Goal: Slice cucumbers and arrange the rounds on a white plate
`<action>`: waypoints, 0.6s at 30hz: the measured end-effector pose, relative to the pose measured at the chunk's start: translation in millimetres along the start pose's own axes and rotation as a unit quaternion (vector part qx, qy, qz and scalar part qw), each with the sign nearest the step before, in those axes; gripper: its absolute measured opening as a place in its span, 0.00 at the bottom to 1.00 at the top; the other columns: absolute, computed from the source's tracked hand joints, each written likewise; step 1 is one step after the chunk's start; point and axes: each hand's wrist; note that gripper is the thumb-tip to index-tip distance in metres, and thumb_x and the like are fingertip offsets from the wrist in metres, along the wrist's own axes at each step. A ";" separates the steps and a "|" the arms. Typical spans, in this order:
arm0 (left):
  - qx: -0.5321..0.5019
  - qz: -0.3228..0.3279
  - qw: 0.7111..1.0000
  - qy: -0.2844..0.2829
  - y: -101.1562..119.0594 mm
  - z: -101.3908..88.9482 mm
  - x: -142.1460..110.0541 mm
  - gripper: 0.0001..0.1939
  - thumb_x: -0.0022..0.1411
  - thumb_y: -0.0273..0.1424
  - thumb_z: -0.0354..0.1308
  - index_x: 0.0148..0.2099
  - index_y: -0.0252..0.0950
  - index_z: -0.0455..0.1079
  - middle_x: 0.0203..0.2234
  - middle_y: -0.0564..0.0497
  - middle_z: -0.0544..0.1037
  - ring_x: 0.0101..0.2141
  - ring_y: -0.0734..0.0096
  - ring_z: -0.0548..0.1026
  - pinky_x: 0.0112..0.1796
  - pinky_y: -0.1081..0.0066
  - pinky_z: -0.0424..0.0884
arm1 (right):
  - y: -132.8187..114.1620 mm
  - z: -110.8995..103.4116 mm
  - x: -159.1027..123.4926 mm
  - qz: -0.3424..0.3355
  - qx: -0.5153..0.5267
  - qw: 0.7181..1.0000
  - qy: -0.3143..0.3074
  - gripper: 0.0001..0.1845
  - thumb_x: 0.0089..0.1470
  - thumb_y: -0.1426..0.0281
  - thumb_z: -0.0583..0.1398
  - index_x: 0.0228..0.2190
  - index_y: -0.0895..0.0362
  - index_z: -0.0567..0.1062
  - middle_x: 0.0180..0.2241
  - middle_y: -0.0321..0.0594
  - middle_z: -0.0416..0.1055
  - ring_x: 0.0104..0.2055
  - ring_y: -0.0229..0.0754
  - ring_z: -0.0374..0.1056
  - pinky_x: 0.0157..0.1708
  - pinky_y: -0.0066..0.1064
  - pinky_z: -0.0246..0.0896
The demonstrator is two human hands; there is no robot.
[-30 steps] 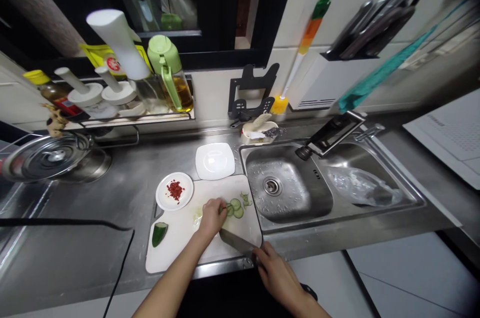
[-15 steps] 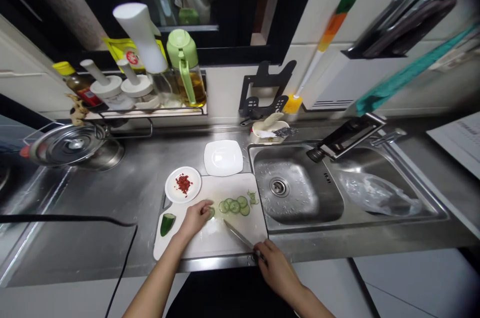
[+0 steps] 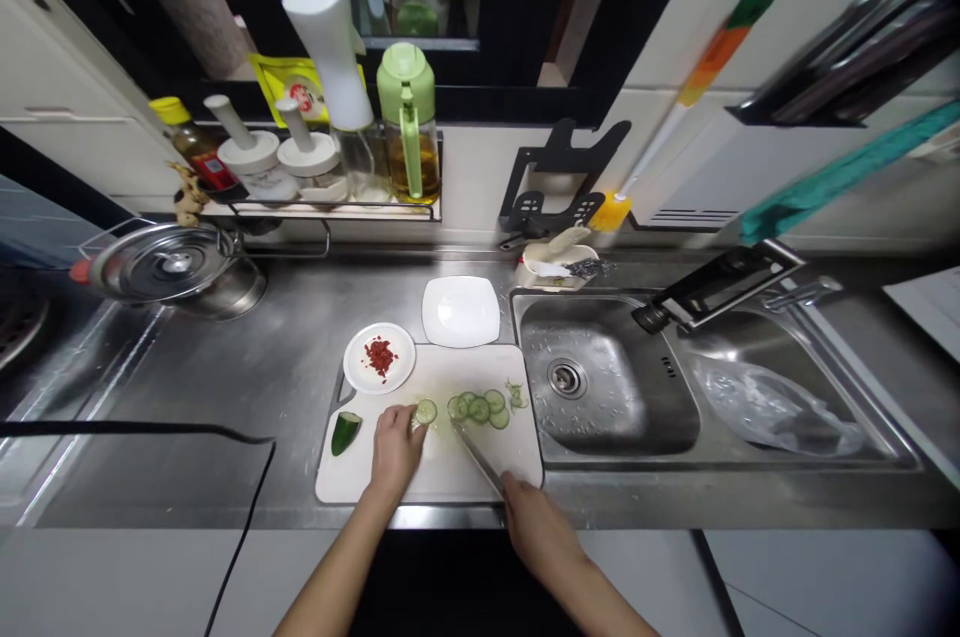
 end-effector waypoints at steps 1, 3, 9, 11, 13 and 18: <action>-0.007 -0.002 1.000 0.005 0.0 1.7 -0.6 0.14 0.57 0.32 0.55 0.45 0.37 0.71 0.36 0.45 0.72 0.40 0.59 0.71 0.43 0.59 0.69 | -6.0 -0.6 1.7 0.000 -0.008 1.000 -0.002 0.22 0.56 0.82 0.44 0.47 0.60 0.68 0.38 0.49 0.74 0.41 0.45 0.71 0.37 0.30 0.60; -0.017 -0.007 1.000 0.013 -0.1 4.2 -0.6 0.13 0.57 0.32 0.55 0.45 0.37 0.71 0.35 0.46 0.72 0.40 0.59 0.71 0.43 0.59 0.69 | -19.4 -2.9 5.9 -0.003 -0.029 1.000 -0.004 0.25 0.54 0.84 0.45 0.51 0.61 0.66 0.38 0.50 0.75 0.42 0.46 0.71 0.38 0.30 0.60; -0.022 -0.002 1.000 0.019 -2.3 6.2 0.3 0.16 0.57 0.34 0.57 0.48 0.36 0.71 0.36 0.45 0.72 0.40 0.60 0.70 0.42 0.60 0.69 | -52.9 -16.3 15.2 -0.032 -0.047 0.998 -0.015 0.31 0.51 0.86 0.45 0.57 0.68 0.59 0.39 0.56 0.74 0.44 0.49 0.71 0.38 0.33 0.63; -0.026 0.000 0.999 0.019 -3.5 7.0 0.1 0.17 0.57 0.34 0.56 0.50 0.37 0.70 0.35 0.46 0.72 0.39 0.61 0.70 0.42 0.61 0.69 | -57.6 -20.1 15.5 -0.032 -0.048 0.998 -0.020 0.31 0.50 0.87 0.45 0.57 0.68 0.59 0.39 0.56 0.74 0.44 0.49 0.71 0.38 0.33 0.63; -0.027 0.004 1.000 0.016 -4.6 7.9 0.1 0.17 0.57 0.33 0.56 0.50 0.39 0.71 0.34 0.46 0.71 0.38 0.63 0.70 0.41 0.62 0.69 | -59.9 -22.1 15.2 -0.029 -0.052 0.998 -0.023 0.31 0.51 0.87 0.45 0.57 0.69 0.60 0.40 0.56 0.74 0.44 0.49 0.71 0.38 0.33 0.64; -0.016 0.005 1.000 0.011 -5.7 8.6 1.0 0.16 0.57 0.32 0.55 0.48 0.39 0.73 0.34 0.46 0.71 0.39 0.63 0.70 0.41 0.63 0.69 | -62.4 -18.3 16.9 -0.024 -0.054 0.998 -0.019 0.29 0.52 0.86 0.45 0.56 0.68 0.61 0.39 0.57 0.74 0.44 0.49 0.71 0.38 0.33 0.64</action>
Point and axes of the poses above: each hand's wrist, its own x-axis towards the middle knuckle, its own z-axis out of the palm, y = z × x
